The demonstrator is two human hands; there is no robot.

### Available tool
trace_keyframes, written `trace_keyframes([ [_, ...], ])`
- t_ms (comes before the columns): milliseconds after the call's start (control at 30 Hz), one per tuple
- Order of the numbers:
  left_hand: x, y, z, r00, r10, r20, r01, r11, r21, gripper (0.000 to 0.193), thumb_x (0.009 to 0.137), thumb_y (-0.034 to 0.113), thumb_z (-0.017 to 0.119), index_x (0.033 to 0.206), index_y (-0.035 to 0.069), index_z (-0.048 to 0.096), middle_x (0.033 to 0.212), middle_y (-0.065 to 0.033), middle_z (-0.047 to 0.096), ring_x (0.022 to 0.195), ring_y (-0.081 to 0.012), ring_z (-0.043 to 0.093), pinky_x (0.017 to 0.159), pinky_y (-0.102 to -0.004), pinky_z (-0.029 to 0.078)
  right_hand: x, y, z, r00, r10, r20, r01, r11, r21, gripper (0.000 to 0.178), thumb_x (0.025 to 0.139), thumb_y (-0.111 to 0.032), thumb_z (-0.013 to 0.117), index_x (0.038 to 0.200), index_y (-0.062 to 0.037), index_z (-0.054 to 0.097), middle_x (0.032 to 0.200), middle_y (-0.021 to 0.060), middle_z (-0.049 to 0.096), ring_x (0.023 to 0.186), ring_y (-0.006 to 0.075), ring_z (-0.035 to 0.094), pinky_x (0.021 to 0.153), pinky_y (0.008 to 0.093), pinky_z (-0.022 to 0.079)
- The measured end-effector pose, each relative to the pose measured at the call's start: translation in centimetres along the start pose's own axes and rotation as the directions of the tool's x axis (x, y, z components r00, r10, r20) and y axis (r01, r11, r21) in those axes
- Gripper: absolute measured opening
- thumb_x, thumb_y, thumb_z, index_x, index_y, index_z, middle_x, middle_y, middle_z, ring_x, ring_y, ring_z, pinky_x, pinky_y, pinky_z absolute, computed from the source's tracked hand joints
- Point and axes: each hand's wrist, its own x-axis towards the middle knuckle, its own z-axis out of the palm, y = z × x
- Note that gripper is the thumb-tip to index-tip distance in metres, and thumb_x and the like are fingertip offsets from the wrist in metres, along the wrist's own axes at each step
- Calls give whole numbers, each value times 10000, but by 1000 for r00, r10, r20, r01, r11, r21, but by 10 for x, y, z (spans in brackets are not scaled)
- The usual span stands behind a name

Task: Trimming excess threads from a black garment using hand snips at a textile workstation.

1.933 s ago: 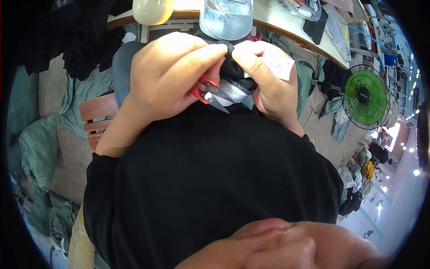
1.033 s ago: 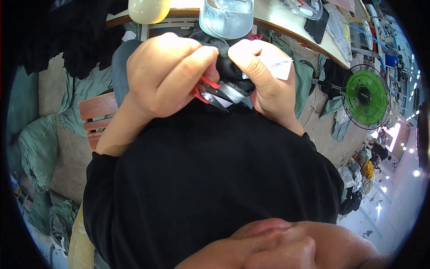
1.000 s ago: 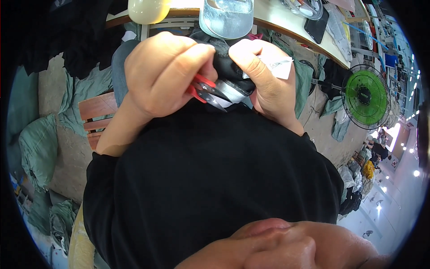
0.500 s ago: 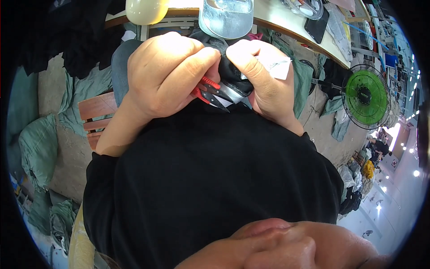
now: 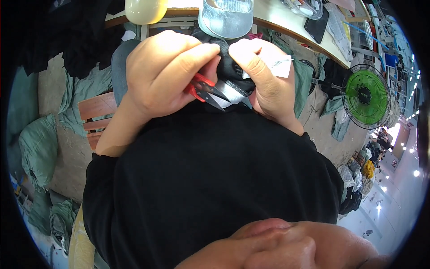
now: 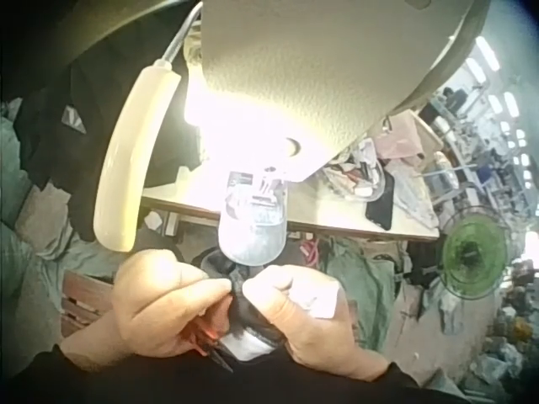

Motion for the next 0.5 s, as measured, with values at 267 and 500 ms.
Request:
trace_keyframes([
  [267, -8, -1, 1, 1000, 19, -18, -19, 999, 48, 294, 635, 83, 825, 891, 17, 699, 786, -71, 647, 639, -197, 638, 553, -273, 497, -2, -3, -1, 997, 72, 15, -71, 996, -55, 96, 885, 11, 669, 979, 28, 669, 973, 78, 682, 899, 136, 643, 844, 264, 493],
  [500, 1, -7, -3, 996, 26, -81, -21, 998, 62, 224, 686, 22, 801, 885, 17, 697, 754, -69, 641, 606, -203, 629, 533, -282, 498, -1, 0, 0, 1000, -5, -26, 7, 997, 73, 61, 901, -70, 717, 903, -10, 704, 837, 4, 666, 764, 52, 603, 690, 197, 462],
])
